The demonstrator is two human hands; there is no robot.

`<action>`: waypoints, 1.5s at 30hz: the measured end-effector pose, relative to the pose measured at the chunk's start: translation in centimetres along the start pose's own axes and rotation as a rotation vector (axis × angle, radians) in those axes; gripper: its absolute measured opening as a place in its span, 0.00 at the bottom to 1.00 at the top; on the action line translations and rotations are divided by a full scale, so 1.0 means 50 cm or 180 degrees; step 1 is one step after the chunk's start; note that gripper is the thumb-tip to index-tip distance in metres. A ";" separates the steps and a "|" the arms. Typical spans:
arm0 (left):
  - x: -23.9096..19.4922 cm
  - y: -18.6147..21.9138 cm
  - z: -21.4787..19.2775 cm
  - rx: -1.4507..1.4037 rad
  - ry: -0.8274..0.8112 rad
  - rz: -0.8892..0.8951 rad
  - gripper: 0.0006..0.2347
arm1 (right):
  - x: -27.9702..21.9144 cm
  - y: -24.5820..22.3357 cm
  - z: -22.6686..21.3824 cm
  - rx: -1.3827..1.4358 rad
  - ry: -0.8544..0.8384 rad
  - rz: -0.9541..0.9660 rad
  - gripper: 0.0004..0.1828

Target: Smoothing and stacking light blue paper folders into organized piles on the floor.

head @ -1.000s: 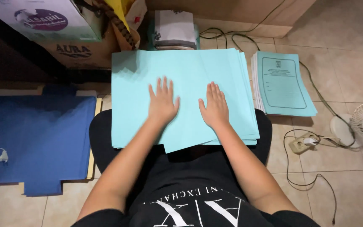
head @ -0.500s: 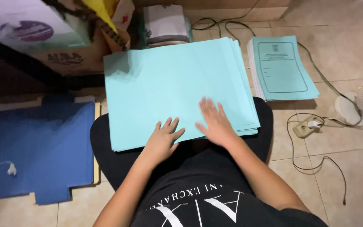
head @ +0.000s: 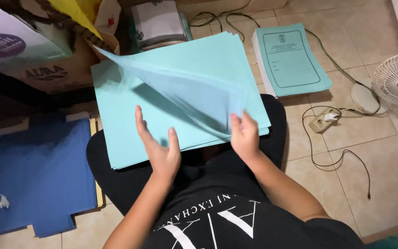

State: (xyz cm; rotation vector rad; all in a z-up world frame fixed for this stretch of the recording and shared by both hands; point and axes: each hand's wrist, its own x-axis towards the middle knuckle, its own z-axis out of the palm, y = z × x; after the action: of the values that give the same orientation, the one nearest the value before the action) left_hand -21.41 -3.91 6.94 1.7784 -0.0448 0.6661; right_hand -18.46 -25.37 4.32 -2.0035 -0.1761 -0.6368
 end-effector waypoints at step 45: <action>0.087 -0.119 0.255 0.2290 -0.2115 0.0675 0.16 | 0.182 0.831 -0.287 0.1305 0.1560 0.2507 0.21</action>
State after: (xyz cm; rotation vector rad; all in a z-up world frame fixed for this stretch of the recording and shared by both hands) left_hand -10.37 -12.13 1.66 2.6582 -0.5029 0.2038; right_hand -0.16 -59.75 -18.00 -1.3116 0.6929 -0.4949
